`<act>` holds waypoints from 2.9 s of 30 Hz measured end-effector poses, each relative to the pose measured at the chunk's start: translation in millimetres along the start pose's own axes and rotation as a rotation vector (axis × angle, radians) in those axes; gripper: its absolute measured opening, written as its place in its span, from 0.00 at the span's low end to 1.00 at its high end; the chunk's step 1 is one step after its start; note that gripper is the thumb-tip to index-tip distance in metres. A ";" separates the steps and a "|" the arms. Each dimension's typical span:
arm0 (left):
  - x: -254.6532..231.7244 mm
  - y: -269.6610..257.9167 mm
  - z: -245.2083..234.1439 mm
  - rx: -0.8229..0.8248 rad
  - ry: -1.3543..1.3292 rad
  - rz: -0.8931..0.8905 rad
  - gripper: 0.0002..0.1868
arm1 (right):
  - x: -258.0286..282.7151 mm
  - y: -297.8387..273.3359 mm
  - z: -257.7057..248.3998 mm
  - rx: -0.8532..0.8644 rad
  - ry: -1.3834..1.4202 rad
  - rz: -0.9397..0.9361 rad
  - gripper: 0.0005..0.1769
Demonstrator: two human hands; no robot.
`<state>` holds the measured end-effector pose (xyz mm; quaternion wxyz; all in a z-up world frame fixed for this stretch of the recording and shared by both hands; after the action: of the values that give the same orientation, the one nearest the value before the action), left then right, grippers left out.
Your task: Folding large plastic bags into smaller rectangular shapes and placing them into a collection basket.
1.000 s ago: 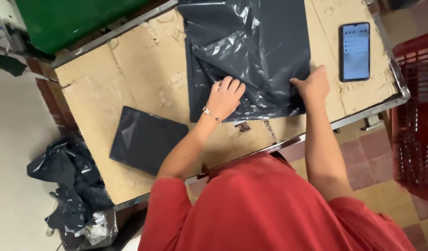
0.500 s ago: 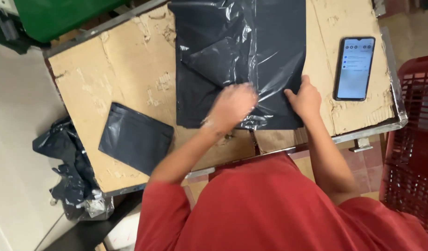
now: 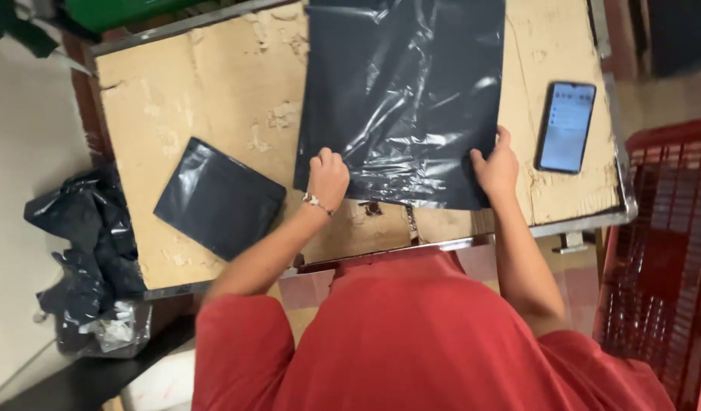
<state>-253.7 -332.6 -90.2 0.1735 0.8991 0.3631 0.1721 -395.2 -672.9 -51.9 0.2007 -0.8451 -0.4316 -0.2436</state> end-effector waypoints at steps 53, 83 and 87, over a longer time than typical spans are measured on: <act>141.9 147.4 143.7 0.352 -0.440 -1.059 0.17 | -0.9 389.5 44.7 -0.150 -0.160 -0.289 0.25; -62.9 184.8 83.4 0.195 -0.529 -0.319 0.34 | 130.4 372.0 15.5 0.087 -0.487 -0.475 0.53; -43.0 185.5 113.5 0.109 -0.896 -0.521 0.25 | 53.8 402.0 63.0 0.111 -0.002 -0.210 0.45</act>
<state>-123.4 -509.9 -117.0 0.3021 0.7720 0.4735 -0.2978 -20.3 -824.2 -122.8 0.2203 -0.7831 -0.5307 -0.2379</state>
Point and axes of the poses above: each hand's wrist, its own y-axis towards the middle knuckle, its own z-axis out of the palm, x = y × z, the point moved 3 cm from there along y, towards the middle knuckle, and after that the axes turned 13 degrees about -z, right-handed, at the moved point
